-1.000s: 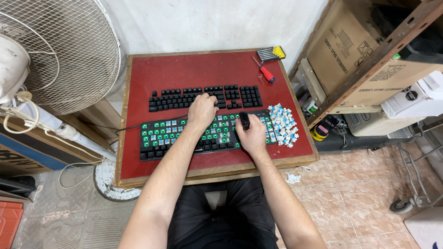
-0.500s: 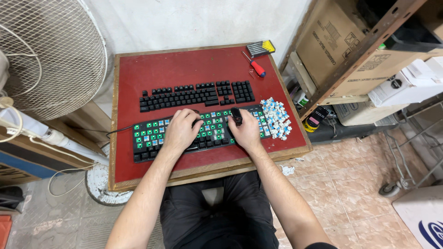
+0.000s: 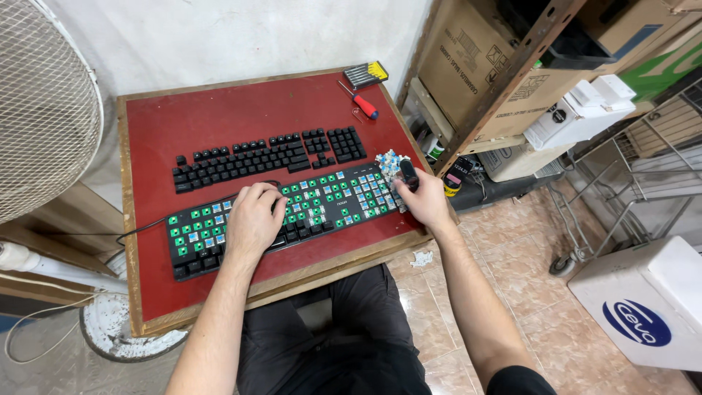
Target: The person uses a keycap puller to remove keycaps from a mechanical keyboard and places them on the table. The person continues to remove keycaps one by one and organizes them in rows on the table.
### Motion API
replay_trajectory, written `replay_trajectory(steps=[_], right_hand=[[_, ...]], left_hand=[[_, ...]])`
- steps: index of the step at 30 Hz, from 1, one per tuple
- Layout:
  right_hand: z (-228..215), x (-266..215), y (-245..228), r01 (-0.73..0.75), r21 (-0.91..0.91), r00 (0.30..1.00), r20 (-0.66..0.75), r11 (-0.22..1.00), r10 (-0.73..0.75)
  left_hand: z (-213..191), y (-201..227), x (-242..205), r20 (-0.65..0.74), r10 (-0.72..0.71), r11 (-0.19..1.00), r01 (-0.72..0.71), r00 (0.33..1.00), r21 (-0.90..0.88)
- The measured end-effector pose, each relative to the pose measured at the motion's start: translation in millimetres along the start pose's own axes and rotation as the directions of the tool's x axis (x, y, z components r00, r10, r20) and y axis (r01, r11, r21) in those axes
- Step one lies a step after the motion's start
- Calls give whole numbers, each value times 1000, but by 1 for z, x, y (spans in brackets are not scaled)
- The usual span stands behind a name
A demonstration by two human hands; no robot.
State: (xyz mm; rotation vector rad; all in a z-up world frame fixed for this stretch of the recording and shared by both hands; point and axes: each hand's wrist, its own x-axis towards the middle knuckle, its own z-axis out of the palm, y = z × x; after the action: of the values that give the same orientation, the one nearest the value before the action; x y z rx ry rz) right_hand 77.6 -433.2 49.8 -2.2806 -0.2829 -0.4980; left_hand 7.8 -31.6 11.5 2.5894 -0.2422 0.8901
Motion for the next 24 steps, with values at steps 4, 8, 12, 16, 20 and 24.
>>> replay_trajectory(steps=[4,8,12,16,20,24], right_hand=[[-10,0,12,-56,-7,998,26,998,56],[-6,1,21,-152,125,987,-25,980,156],[9,-3,7,-218,533,974,63,818,219],[39,-2,-39,-160,705,987,112,691,114],[65,-10,-86,80,440,976,146,894,-159],[89,-10,-125,107,375,932,284,921,-224]], left_hand=[[0,1,0,7,-3,1000,3,1000,-6],[-1,3,1,-2,-13,1000,13,1000,-19],[3,-1,1,-18,-6,1000,6,1000,-1],[10,-3,0,-24,-29,1000,29,999,2],[15,-5,1,-47,-25,999,24,999,-23],[7,0,3,-38,-32,998,30,999,-47]])
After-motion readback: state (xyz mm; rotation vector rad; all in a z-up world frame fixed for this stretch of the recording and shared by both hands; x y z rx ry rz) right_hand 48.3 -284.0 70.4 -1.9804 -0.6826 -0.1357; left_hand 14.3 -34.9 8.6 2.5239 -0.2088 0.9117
